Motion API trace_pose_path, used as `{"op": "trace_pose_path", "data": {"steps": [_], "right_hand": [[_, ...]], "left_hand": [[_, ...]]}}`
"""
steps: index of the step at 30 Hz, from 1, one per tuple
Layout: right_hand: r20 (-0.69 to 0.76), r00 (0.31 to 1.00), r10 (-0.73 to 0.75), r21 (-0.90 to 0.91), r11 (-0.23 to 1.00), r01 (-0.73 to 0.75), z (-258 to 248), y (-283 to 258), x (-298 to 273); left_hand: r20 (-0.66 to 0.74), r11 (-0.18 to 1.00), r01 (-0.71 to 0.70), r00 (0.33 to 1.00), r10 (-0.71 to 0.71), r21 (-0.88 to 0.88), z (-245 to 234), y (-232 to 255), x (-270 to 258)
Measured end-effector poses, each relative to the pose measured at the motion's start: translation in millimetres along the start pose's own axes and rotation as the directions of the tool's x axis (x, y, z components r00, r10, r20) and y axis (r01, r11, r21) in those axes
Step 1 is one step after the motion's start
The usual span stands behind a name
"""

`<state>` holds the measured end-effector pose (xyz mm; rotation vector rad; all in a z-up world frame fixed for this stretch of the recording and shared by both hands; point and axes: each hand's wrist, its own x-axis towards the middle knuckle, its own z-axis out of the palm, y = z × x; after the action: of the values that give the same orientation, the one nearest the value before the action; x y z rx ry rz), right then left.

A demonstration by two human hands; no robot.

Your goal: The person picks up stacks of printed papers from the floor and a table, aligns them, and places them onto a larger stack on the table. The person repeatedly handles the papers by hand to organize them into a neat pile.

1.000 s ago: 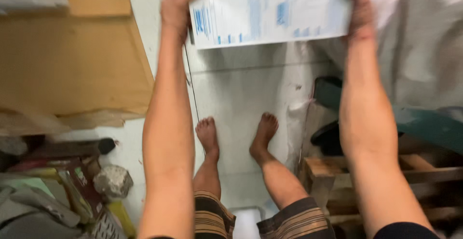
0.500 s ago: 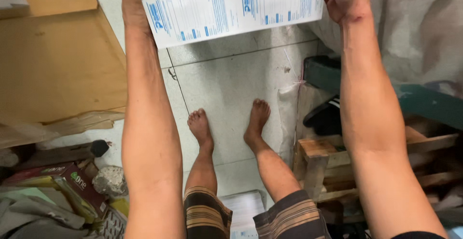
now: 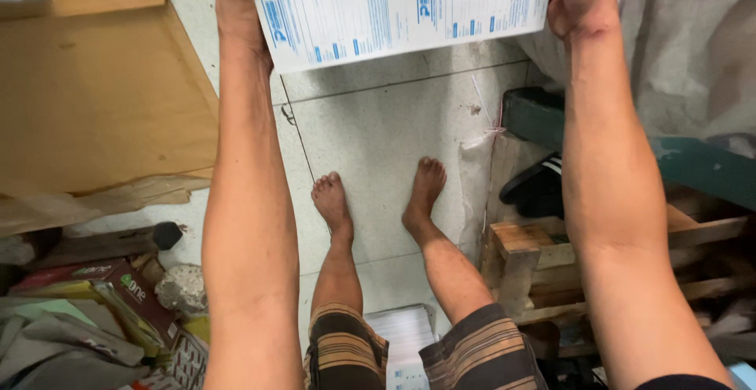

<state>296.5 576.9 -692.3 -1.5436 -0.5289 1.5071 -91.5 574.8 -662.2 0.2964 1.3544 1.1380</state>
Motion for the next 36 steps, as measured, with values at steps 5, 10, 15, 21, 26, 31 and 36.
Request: {"op": "trace_pose_path", "data": {"steps": [5, 10, 15, 21, 26, 31, 36], "right_hand": [[-0.031, 0.999, 0.045, -0.053, 0.998, -0.047, 5.5, -11.3, -3.0], [0.015, 0.999, 0.035, -0.012, 0.999, -0.035, 8.6, -17.9, -2.1], [0.124, 0.991, 0.047, -0.034, 0.998, -0.044, 17.8, -33.5, -20.0], [-0.124, 0.968, -0.219, 0.074, 0.971, 0.229, 24.3, -86.9, -118.6], [-0.108, 0.844, -0.526, -0.537, 0.745, 0.396, 46.4, -90.3, -258.0], [-0.114, 0.989, 0.092, -0.475, 0.869, -0.136, 75.9, -91.7, -434.9], [-0.191, 0.973, 0.132, -0.477, 0.854, -0.209, 37.5, -141.5, -606.4]], "left_hand": [[0.095, 0.994, -0.042, 0.994, 0.052, -0.105, 1.9, -0.7, 0.9], [-0.048, 0.995, 0.092, 0.995, -0.091, 0.026, 2.7, 5.9, -3.0], [0.085, 0.97, 0.213, 0.971, -0.223, 0.115, 6.3, 33.9, -14.0], [-0.002, 0.936, -0.096, 0.995, 0.103, 0.339, -35.3, 99.7, -87.8], [-0.218, 0.907, -0.028, 0.967, 0.131, 0.42, -69.6, 109.0, -234.2], [-0.289, 0.654, 0.343, 0.937, -0.193, 0.674, -62.8, 73.6, -387.4], [-0.056, 0.609, 0.366, 0.883, -0.466, 0.704, 4.5, 80.6, -510.0]]}}
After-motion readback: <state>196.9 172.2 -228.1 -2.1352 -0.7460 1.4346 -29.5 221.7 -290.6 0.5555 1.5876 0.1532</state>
